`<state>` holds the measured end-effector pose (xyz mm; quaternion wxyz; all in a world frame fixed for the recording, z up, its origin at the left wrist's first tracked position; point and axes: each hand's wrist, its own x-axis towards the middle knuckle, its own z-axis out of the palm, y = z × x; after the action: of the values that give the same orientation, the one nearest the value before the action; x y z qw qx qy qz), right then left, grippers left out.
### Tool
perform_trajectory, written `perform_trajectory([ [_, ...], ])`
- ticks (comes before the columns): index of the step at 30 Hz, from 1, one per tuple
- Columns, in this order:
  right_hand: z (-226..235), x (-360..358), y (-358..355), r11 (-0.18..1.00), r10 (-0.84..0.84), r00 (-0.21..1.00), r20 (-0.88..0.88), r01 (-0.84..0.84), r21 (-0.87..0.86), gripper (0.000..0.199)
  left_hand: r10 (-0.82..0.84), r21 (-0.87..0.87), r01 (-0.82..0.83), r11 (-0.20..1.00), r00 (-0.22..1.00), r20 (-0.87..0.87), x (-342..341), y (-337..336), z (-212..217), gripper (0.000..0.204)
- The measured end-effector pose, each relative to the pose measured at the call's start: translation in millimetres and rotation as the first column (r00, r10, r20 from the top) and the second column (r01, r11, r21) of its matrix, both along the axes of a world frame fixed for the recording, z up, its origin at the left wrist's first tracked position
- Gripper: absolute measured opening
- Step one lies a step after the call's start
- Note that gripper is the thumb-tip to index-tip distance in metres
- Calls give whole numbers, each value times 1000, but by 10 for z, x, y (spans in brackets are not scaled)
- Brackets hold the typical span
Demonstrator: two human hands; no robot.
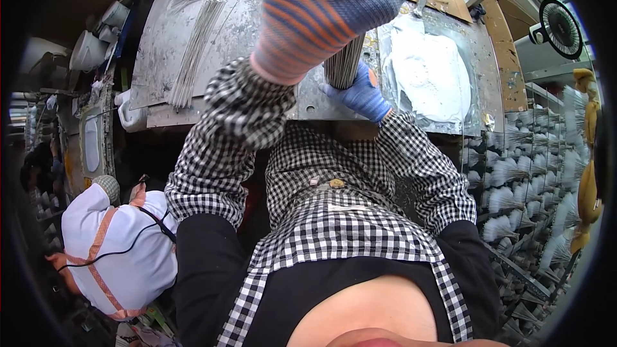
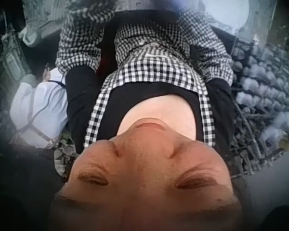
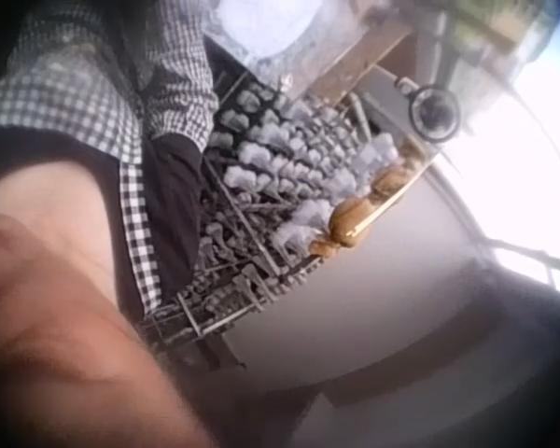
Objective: Gathering bundles of long metal wires or pins and dipping the tips into a white coating substance.
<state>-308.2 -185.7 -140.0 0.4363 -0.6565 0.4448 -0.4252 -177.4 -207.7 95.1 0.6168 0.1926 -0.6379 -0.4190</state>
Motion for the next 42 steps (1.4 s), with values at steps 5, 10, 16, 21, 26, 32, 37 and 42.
perform_trajectory([
  [5,-99,-31,-29,1000,-13,1000,-16,13,25,73,-43,51,43,998,999,-8,-67,-62,-104,45],
  [10,0,-26,39,990,-27,994,-109,42,134,82,-35,-39,30,999,988,-151,-227,-92,-294,48],
  [16,153,55,-23,996,-30,994,105,39,-79,50,-112,-70,109,992,993,-35,-250,-152,-333,49],
  [21,249,-22,-70,999,-13,1000,-2,13,-30,32,-242,-11,250,968,945,220,6,-266,-55,43],
  [26,200,-41,-67,998,-8,1000,-19,9,60,28,-246,80,257,963,722,647,514,-273,233,37],
  [32,153,-27,-108,1000,-8,1000,-15,8,-3,34,-201,58,259,964,571,796,518,-337,373,30],
  [37,236,-37,-30,995,15,995,95,-24,92,39,-12,-194,332,923,529,849,27,-382,439,19],
  [42,242,-29,86,999,9,996,92,-14,51,40,92,-312,360,879,514,853,-131,-128,642,12],
])
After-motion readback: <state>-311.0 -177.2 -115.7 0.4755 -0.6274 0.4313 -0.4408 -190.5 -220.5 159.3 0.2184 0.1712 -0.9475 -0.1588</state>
